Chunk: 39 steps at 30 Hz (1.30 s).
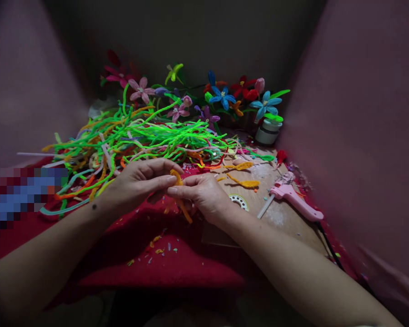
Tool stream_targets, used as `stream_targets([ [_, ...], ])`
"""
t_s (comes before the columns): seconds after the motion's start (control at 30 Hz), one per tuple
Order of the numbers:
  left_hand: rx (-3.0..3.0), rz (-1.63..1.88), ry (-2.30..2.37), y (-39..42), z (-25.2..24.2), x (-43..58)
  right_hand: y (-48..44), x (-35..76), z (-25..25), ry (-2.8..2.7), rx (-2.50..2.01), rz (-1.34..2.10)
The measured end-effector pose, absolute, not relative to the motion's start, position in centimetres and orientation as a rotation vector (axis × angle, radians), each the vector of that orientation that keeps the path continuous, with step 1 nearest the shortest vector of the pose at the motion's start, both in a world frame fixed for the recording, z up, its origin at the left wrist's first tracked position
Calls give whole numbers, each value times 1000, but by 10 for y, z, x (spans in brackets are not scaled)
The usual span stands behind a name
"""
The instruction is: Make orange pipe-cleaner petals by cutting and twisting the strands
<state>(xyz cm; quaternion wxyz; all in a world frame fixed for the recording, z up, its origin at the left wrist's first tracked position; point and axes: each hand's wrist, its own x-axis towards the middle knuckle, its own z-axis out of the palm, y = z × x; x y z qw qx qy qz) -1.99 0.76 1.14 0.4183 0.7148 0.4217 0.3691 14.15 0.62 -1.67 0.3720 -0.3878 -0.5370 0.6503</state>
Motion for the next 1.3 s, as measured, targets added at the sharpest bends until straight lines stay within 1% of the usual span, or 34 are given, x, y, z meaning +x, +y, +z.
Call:
stream_targets([
  [0.13, 1601, 782, 932, 11, 12, -26, 5, 140, -13, -1355, -988, 1695],
  [0.23, 1607, 789, 1027, 10, 9, -22, 5, 139, -14, -1365, -1009, 1701],
  [0.4, 2020, 945, 1323, 5, 4, -11, 3, 137, -19, -1342, -1025, 1672],
  [0.47, 2112, 912, 1377, 5, 4, -10, 2, 137, -19, -1387, -1050, 1630],
  [0.57, 1912, 779, 1311, 8, 8, -14, 1, 137, -18, -1432, -1054, 1629],
  [0.63, 1699, 755, 1237, 12, 10, -17, 3, 137, -20, -1433, -1006, 1672],
  [0.8, 1314, 942, 1080, 21, 8, -22, 13, 139, -28, -1307, -847, 1681],
  [0.97, 1263, 940, 1062, 24, 0, -23, 17, 139, -28, -1168, -827, 1612],
  [1.1, 1244, 914, 1044, 22, -2, -21, 17, 137, -27, -1159, -821, 1568],
  [1.3, 1233, 912, 1097, 15, 7, -15, 16, 139, -32, -1209, -801, 1645],
])
